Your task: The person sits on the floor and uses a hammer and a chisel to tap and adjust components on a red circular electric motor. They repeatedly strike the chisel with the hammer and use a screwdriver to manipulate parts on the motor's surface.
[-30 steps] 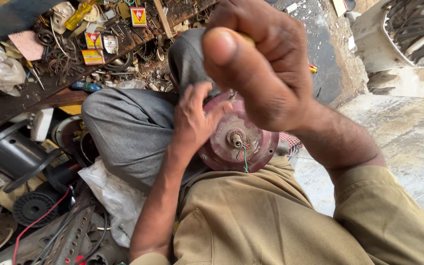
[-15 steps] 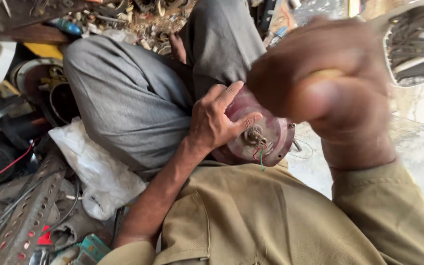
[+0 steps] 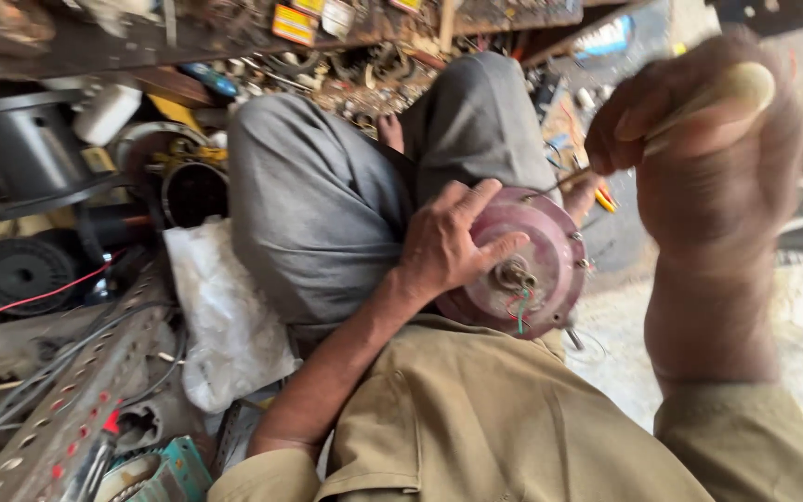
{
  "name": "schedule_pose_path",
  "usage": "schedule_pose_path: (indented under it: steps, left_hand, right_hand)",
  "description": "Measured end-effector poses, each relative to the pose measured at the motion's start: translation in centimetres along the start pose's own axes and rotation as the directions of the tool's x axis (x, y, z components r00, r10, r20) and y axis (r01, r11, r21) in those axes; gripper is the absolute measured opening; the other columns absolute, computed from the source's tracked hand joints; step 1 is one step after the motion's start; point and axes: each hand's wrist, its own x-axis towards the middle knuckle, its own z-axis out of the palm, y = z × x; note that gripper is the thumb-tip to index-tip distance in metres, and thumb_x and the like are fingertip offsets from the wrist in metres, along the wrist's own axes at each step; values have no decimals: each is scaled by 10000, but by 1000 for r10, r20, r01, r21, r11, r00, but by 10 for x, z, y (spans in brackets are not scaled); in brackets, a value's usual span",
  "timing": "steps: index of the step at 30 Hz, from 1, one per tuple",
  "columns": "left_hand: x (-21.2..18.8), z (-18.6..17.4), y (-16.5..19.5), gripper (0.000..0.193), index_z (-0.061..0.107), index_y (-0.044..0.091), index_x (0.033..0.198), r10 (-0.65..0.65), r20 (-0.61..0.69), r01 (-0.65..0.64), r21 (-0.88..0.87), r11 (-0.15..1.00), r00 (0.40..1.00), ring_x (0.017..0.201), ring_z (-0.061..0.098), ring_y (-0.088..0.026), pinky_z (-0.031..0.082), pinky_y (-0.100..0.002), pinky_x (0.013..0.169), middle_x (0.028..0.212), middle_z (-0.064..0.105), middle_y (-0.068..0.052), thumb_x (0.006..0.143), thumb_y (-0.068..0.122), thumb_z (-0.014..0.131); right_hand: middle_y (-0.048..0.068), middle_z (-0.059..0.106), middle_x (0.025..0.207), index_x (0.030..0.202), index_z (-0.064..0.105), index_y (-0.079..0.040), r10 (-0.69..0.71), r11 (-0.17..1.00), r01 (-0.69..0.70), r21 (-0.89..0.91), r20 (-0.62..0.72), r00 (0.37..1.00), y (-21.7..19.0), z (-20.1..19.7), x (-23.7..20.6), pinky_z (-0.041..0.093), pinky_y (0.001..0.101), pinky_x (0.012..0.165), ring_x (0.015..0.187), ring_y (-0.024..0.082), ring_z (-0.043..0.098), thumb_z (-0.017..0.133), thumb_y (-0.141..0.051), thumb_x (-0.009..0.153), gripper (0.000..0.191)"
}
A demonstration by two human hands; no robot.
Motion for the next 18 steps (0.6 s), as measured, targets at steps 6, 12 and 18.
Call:
schedule_pose_path:
  steps: [6, 12, 18]
  left_hand:
    - [0, -2, -7, 717, 623, 13, 1318, -12, -6, 11, -4, 1000, 1000, 864, 670, -374, 559, -458, 740, 992, 637, -188, 890, 578, 736]
    - [16, -3, -11, 665, 625, 8, 1269, 7, 70, -10, 42, 999, 997, 804, 666, -361, 550, -461, 696, 927, 614, -162, 915, 564, 718]
    - [30, -2, -5, 616, 642, 3, 1207, 18, 107, -25, 69, 997, 994, 796, 663, -373, 545, -469, 692, 907, 607, -165, 924, 546, 710]
  right_hand:
    - [120, 722, 947, 1081, 578, 27, 51, 897, -46, -441, 0, 999, 66, -9, -29, 563, 249, 720, 823, 144, 709, 533, -189, 1204, 252]
    - [104, 749, 1033, 1135, 652, 48, 197, 899, -214, -382, -85, 977, 105, -28, -65, 563, 263, 832, 942, 117, 693, 548, -28, 1096, 135]
    - [53, 719, 939, 1034, 685, 21, 299, 899, -317, -303, -107, 948, 134, -37, -70, 556, 242, 770, 857, 91, 670, 615, 32, 1010, 74]
